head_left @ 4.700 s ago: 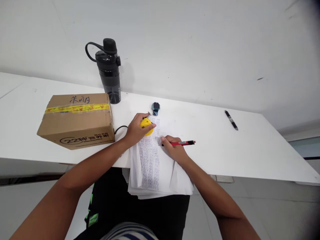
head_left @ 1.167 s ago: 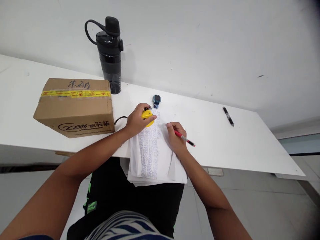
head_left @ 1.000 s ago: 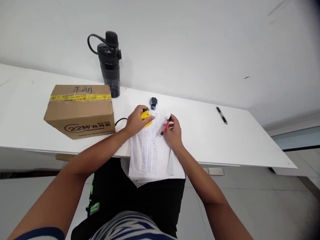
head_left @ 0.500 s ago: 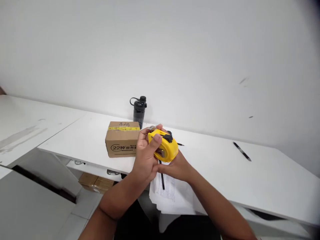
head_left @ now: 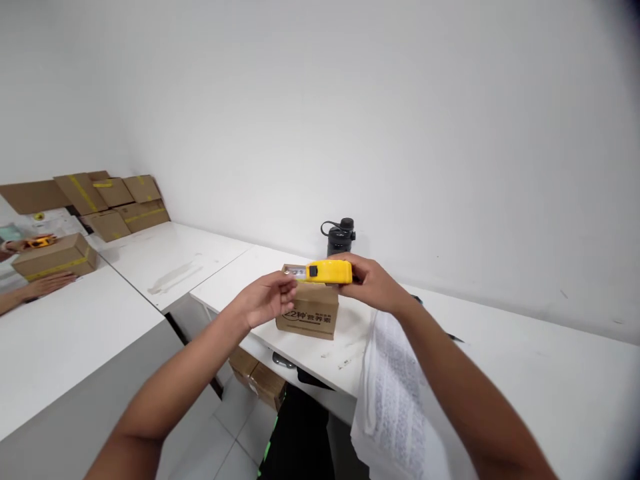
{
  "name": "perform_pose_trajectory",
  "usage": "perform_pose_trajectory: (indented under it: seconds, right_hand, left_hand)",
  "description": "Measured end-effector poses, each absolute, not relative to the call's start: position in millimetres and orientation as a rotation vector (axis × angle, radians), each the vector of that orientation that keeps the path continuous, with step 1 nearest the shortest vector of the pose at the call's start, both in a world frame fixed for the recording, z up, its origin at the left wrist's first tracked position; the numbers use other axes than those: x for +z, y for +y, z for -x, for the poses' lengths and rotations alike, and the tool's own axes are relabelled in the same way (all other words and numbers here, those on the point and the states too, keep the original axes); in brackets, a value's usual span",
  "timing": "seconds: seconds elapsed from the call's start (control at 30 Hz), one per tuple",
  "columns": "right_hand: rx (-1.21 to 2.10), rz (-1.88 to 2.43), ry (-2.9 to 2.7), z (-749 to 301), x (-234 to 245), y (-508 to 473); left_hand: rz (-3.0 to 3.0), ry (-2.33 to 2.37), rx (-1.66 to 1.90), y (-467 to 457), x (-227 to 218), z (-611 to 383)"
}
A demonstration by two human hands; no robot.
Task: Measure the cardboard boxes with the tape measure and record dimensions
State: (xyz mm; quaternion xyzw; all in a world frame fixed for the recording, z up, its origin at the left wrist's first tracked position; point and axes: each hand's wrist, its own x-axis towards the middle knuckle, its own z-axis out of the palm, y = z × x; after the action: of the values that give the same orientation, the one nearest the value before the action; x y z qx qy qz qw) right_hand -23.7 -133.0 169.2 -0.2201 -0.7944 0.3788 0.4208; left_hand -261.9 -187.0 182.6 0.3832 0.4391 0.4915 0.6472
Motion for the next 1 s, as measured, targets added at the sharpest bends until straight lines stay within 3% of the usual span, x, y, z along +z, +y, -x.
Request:
perform_pose_trajectory:
  seconds: [0.2, 0.43, 0.77, 1.0]
  right_hand:
    - [1.195, 0.787, -2.166, -21, 188, -100]
    - [1.008, 1.087, -1.723, -28, 124, -64]
    - [0.853, 1.210, -1.744, -9, 112, -76]
    - [0.919, 1.281, -1.780, -10, 118, -77]
  left_hand:
    - [-1.056, 1.358, 1.270, -139, 166, 323]
    - [-1.359, 1.712, 0.908, -117, 136, 339]
    - [-1.525, 1.735, 0.371, -91, 148, 321]
    - [-1.550, 1.561, 0.349, -82, 156, 334]
